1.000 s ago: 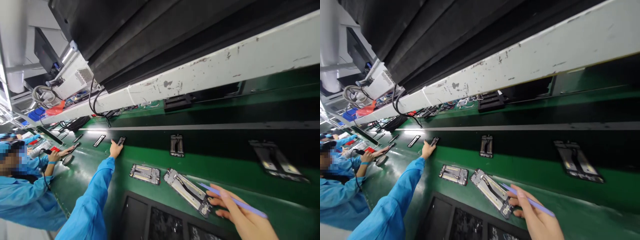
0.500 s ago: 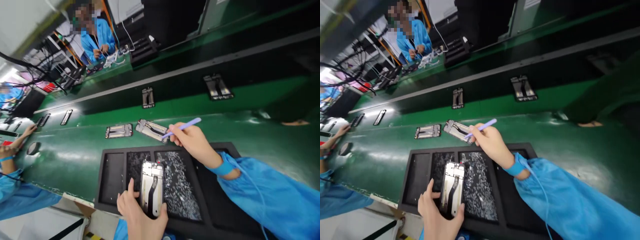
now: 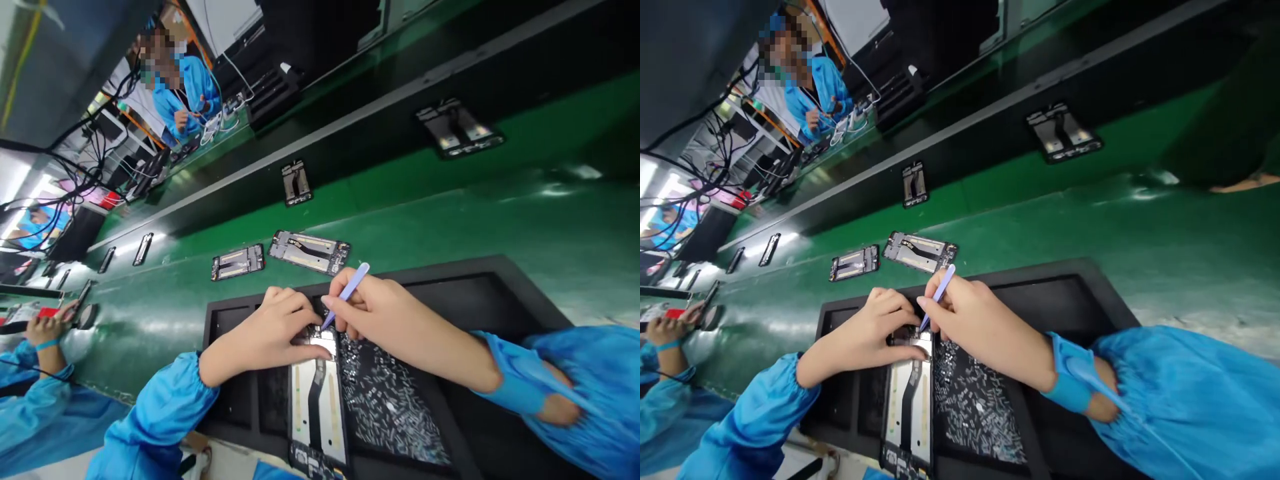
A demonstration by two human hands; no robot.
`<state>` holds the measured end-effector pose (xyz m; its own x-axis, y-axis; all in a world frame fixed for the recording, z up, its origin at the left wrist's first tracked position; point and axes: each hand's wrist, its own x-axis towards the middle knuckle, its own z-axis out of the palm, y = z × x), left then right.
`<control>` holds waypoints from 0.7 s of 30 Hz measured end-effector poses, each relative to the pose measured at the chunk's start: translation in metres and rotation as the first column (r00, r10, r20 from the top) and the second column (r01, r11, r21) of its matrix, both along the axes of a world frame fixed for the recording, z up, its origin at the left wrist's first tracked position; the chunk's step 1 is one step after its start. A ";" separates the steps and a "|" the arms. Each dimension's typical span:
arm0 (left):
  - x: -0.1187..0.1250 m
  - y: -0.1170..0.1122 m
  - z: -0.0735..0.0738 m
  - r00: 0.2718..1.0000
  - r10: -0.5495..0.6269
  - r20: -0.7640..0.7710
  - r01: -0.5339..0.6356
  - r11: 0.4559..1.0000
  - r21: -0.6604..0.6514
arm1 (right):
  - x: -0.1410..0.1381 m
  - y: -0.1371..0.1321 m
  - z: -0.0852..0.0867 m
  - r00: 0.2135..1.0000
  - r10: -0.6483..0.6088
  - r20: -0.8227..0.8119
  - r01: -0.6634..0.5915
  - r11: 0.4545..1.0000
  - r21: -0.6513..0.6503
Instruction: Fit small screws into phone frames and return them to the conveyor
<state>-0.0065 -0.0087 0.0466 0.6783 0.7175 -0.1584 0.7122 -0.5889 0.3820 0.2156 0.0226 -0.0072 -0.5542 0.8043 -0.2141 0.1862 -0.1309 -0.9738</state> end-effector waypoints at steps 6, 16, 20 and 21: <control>-0.002 0.018 -0.011 0.984 -0.139 0.108 0.139 0.990 0.010 | 0.001 0.006 -0.004 0.998 -0.038 -0.049 0.033 0.995 -0.098; -0.005 0.022 -0.015 0.961 -0.215 0.176 0.200 0.975 0.096 | 0.005 0.008 -0.002 0.966 -0.231 -0.114 0.227 0.973 -0.049; -0.004 0.020 -0.016 0.974 -0.115 0.194 0.121 0.992 -0.021 | 0.027 0.016 0.002 0.983 -0.182 -0.012 0.181 0.969 0.169; -0.004 0.020 -0.017 0.978 -0.094 0.187 0.102 0.994 -0.034 | 0.034 0.017 0.002 0.991 -0.128 0.035 0.116 0.964 0.241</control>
<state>-0.0103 0.0115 0.0294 0.7653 0.6415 -0.0531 0.5665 -0.6321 0.5287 0.2500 0.0392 -0.0052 -0.4419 0.8964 -0.0332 0.2321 0.0784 -0.9695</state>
